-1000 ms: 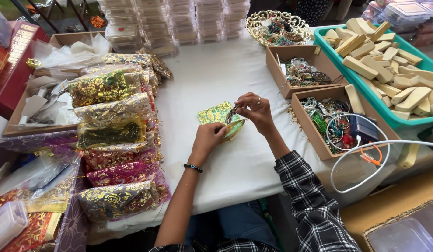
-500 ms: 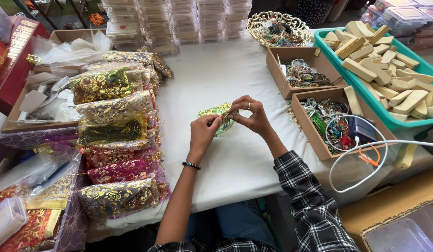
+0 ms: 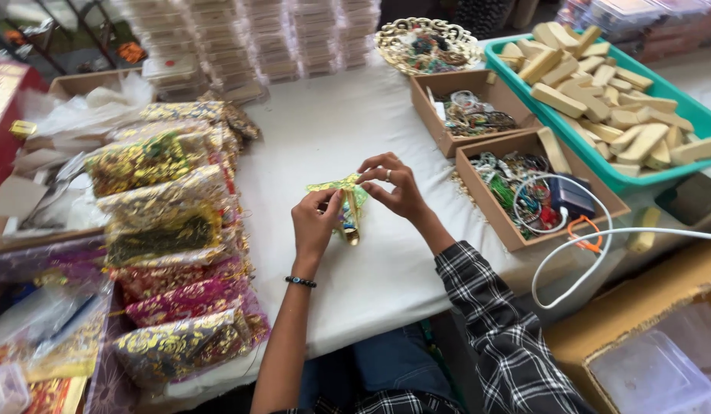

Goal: The person places various jewelry items, including necklaces and earrings, into small, patterned fabric pouches. They fold the pouches closed and place them into a stack on the table. The person also handles a small white packet and a gold-colored pouch during the process.

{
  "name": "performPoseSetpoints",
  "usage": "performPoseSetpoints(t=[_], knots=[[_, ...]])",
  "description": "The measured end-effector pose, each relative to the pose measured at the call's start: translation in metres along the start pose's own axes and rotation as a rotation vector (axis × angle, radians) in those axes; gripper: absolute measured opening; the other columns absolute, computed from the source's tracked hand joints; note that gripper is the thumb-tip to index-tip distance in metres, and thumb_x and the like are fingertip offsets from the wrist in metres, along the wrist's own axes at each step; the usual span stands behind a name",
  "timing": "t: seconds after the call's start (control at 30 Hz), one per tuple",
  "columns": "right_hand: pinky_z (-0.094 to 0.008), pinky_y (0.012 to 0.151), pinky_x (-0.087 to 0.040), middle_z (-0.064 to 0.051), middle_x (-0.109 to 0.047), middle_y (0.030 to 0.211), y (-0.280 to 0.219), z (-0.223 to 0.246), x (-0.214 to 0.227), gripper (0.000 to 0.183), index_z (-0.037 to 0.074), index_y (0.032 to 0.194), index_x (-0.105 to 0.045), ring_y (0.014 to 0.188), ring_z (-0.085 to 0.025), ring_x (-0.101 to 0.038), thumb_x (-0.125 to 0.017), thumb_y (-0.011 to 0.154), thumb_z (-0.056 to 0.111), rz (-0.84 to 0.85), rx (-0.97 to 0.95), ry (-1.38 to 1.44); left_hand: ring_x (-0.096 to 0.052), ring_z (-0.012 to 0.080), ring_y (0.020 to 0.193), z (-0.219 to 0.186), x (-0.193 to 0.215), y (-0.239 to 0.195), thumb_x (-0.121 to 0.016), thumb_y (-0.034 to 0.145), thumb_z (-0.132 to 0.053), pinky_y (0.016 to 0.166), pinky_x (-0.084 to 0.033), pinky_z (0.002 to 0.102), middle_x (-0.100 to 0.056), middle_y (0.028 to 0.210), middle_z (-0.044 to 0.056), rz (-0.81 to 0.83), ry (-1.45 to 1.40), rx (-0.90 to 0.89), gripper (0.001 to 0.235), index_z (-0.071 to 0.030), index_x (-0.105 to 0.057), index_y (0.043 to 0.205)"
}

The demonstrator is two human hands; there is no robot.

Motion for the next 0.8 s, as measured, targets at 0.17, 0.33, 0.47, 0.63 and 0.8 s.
performPoseSetpoints(t=[0.17,0.33,0.47,0.63,0.8], knots=[[-0.038,0.093,-0.055,-0.005,-0.074,0.104,-0.004,-0.011,-0.001,0.013,0.010,0.097,-0.079,0.105,-0.022,-0.068,-0.072,0.096,0.020,-0.023,-0.064,0.058,-0.071,0.0211,0.072,0.002,-0.023,-0.017,-0.072,0.092,-0.025,0.067,-0.056,0.035,-0.073,0.087,0.008,0.276,0.287,-0.122,0.018,-0.009,-0.078,0.098],[-0.036,0.087,-0.057,-0.006,-0.075,0.100,-0.007,-0.024,-0.006,0.017,0.009,0.099,-0.081,0.102,-0.021,-0.070,-0.070,0.099,0.023,-0.013,-0.120,0.055,-0.067,0.0262,0.085,0.002,-0.042,-0.031,-0.071,0.086,-0.021,0.069,-0.055,0.042,-0.066,0.089,0.005,0.408,0.596,-0.362,0.009,-0.015,-0.076,0.091],[-0.034,0.077,-0.057,-0.009,-0.077,0.093,-0.011,-0.031,-0.008,0.019,0.008,0.095,-0.080,0.091,-0.020,-0.072,-0.072,0.098,0.025,-0.009,-0.148,0.029,-0.066,0.0247,0.087,0.000,-0.041,-0.031,-0.070,0.089,-0.022,0.070,-0.054,0.042,-0.064,0.090,0.004,0.441,0.624,-0.310,0.009,-0.017,-0.075,0.094],[-0.033,0.069,-0.056,-0.009,-0.077,0.083,-0.014,-0.037,-0.014,0.022,0.006,0.087,-0.079,0.078,-0.019,-0.071,-0.073,0.097,0.025,0.008,-0.184,0.054,-0.066,0.0246,0.088,-0.001,-0.040,-0.030,-0.070,0.089,-0.024,0.071,-0.054,0.043,-0.064,0.091,0.004,0.452,0.624,-0.312,0.011,-0.017,-0.075,0.095],[-0.030,0.064,-0.055,-0.008,-0.078,0.081,-0.023,-0.053,-0.018,0.023,0.005,0.085,-0.080,0.072,-0.015,-0.071,-0.074,0.096,0.024,-0.008,-0.231,0.085,-0.065,0.0248,0.089,0.002,-0.041,-0.030,-0.070,0.090,-0.027,0.072,-0.055,0.042,-0.064,0.091,0.004,0.454,0.648,-0.308,0.012,-0.018,-0.075,0.096]])
Point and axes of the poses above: each hand's wrist, its own y-axis towards the middle knuckle, its own x-axis out of the back of the hand, z = x × y, the point moved 4 cm from there along y, towards the middle knuckle
